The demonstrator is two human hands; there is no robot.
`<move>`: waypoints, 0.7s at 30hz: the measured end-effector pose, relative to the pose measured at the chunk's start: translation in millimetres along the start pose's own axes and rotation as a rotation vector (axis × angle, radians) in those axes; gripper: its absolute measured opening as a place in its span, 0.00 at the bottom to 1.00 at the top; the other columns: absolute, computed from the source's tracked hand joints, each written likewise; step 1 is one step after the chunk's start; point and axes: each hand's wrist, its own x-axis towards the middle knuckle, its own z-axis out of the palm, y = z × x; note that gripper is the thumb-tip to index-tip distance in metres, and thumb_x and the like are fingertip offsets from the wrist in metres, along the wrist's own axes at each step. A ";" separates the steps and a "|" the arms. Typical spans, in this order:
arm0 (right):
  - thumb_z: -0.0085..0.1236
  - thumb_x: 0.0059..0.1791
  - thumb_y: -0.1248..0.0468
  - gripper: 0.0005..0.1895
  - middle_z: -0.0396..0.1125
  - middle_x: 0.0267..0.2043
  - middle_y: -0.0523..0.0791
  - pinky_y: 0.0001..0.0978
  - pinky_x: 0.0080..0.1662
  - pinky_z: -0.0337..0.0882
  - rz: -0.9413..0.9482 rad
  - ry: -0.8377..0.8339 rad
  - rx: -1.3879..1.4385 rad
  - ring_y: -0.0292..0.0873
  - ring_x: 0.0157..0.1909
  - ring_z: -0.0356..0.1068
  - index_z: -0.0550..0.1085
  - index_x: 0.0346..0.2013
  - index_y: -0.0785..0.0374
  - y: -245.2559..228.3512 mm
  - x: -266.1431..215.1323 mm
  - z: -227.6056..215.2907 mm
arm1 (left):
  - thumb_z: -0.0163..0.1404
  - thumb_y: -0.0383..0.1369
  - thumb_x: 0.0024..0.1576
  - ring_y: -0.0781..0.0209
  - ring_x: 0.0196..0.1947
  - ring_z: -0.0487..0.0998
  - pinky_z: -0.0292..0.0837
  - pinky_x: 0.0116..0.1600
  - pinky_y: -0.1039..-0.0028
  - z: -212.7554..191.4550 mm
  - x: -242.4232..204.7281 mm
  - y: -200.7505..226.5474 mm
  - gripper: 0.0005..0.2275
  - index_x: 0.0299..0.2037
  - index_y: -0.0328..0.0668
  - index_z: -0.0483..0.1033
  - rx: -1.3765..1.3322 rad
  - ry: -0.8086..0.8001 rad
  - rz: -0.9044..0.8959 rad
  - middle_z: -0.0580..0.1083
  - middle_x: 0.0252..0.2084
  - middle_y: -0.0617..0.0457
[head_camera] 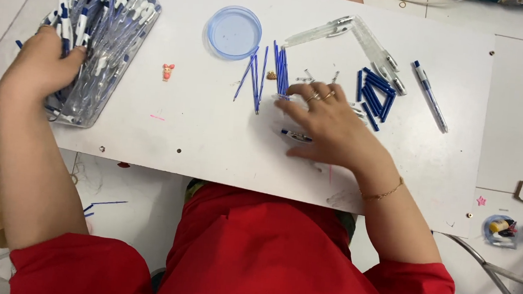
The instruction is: A person is sitting on the floor assembling pens by inserting blue ink refills into clear plastic barrels and placing them on a white board.
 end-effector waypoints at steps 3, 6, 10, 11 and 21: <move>0.76 0.31 0.48 0.46 0.65 0.61 0.49 0.46 0.60 0.60 0.044 0.015 0.001 0.53 0.60 0.63 0.71 0.61 0.55 5.7 -1.3 -5.6 | 0.49 0.26 0.70 0.35 0.26 0.79 0.76 0.31 0.52 -4.3 -1.2 -0.8 0.13 0.51 0.10 0.70 -0.003 -0.003 -0.037 0.75 0.35 0.26; 0.74 0.34 0.47 0.41 0.67 0.59 0.49 0.42 0.59 0.64 0.054 0.032 0.017 0.52 0.58 0.65 0.73 0.58 0.58 5.1 -0.1 -7.7 | 0.49 0.26 0.71 0.35 0.26 0.81 0.78 0.29 0.53 -4.7 0.8 -6.2 0.14 0.52 0.09 0.70 0.060 0.004 -0.069 0.77 0.36 0.24; 0.71 0.40 0.47 0.35 0.69 0.55 0.49 0.39 0.56 0.67 0.041 0.066 0.022 0.50 0.53 0.68 0.75 0.56 0.61 3.6 0.7 -11.1 | 0.52 0.26 0.67 0.33 0.26 0.81 0.78 0.30 0.50 -17.7 1.0 -10.8 0.15 0.52 0.10 0.72 0.106 -0.061 -0.132 0.77 0.35 0.23; 0.71 0.40 0.47 0.35 0.69 0.55 0.49 0.39 0.56 0.67 0.041 0.066 0.021 0.50 0.53 0.68 0.75 0.56 0.61 3.7 1.1 -12.4 | 0.52 0.26 0.67 0.33 0.26 0.81 0.78 0.30 0.50 -17.1 3.1 -14.6 0.15 0.52 0.10 0.72 0.106 -0.061 -0.132 0.77 0.35 0.23; 0.68 0.45 0.43 0.32 0.72 0.51 0.49 0.39 0.53 0.70 0.026 0.145 0.035 0.49 0.48 0.72 0.77 0.52 0.62 11.8 3.9 -14.5 | 0.57 0.64 0.61 0.26 0.45 0.77 0.75 0.43 0.41 -11.4 123.8 -27.0 0.41 0.64 0.26 0.75 0.530 0.198 0.053 0.79 0.50 0.23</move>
